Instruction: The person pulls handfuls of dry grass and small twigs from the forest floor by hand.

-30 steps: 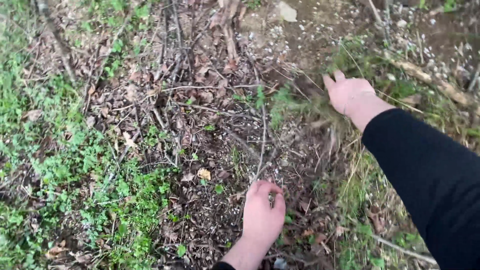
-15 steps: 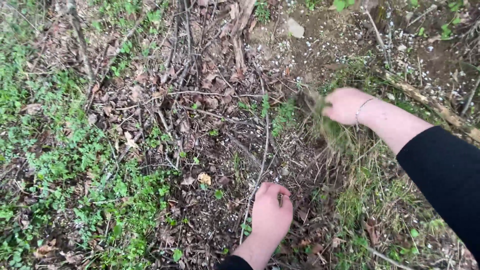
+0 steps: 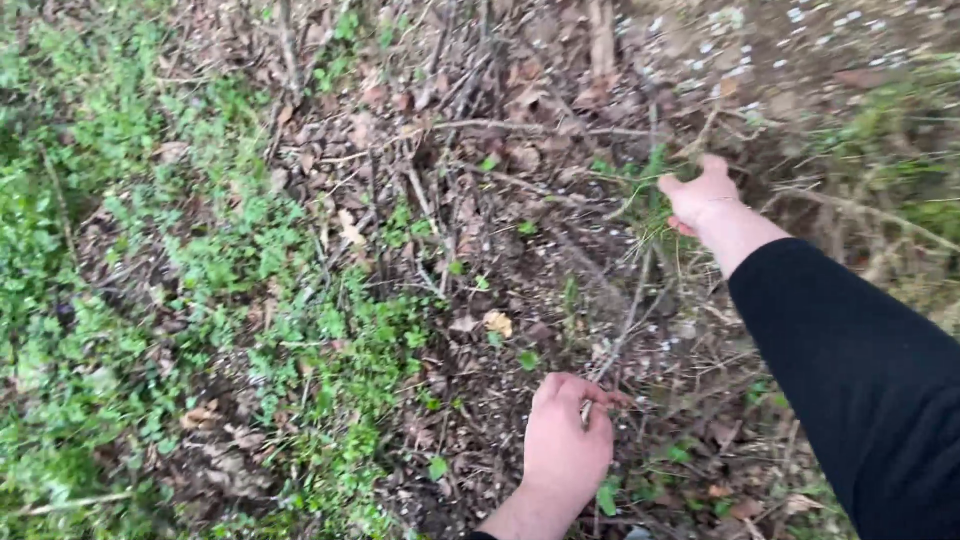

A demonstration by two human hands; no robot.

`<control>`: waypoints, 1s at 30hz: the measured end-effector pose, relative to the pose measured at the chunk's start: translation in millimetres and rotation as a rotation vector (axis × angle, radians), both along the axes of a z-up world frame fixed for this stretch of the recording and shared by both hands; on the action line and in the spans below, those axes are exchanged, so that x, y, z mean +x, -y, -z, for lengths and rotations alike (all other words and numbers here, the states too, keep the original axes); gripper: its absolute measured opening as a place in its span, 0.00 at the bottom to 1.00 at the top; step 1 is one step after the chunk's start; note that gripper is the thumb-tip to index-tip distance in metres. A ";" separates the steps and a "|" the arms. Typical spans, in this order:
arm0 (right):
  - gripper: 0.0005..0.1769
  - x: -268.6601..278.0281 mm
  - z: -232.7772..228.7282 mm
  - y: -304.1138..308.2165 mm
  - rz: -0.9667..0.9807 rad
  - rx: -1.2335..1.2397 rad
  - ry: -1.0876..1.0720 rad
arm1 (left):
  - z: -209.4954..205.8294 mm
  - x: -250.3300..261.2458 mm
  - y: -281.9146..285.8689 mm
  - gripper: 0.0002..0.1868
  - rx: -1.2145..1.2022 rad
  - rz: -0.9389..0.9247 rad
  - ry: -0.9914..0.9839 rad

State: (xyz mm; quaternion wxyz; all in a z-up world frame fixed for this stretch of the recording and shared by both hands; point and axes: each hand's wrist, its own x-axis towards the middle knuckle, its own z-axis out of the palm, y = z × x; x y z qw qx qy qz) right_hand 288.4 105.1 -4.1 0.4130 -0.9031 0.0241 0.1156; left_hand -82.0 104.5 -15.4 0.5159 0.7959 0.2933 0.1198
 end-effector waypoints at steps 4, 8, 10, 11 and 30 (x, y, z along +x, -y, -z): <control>0.37 -38.9 -33.3 8.4 -0.204 -0.265 -0.040 | -25.4 -16.5 -8.3 0.09 -0.201 0.031 -0.255; 0.42 -26.1 -23.4 5.2 -0.190 -0.224 -0.138 | -27.4 -9.7 -9.1 0.10 -0.243 0.048 -0.331; 0.35 15.8 26.3 7.7 -0.369 -0.467 0.037 | -32.8 -6.5 -7.3 0.11 -0.269 0.065 -0.328; 0.33 36.8 50.0 12.0 -0.548 -0.707 0.212 | -36.8 -4.8 -5.1 0.11 -0.297 0.085 -0.326; 0.26 -96.0 -57.2 90.9 -0.695 -0.820 0.451 | -41.6 21.9 53.7 0.10 -0.194 -0.054 -0.136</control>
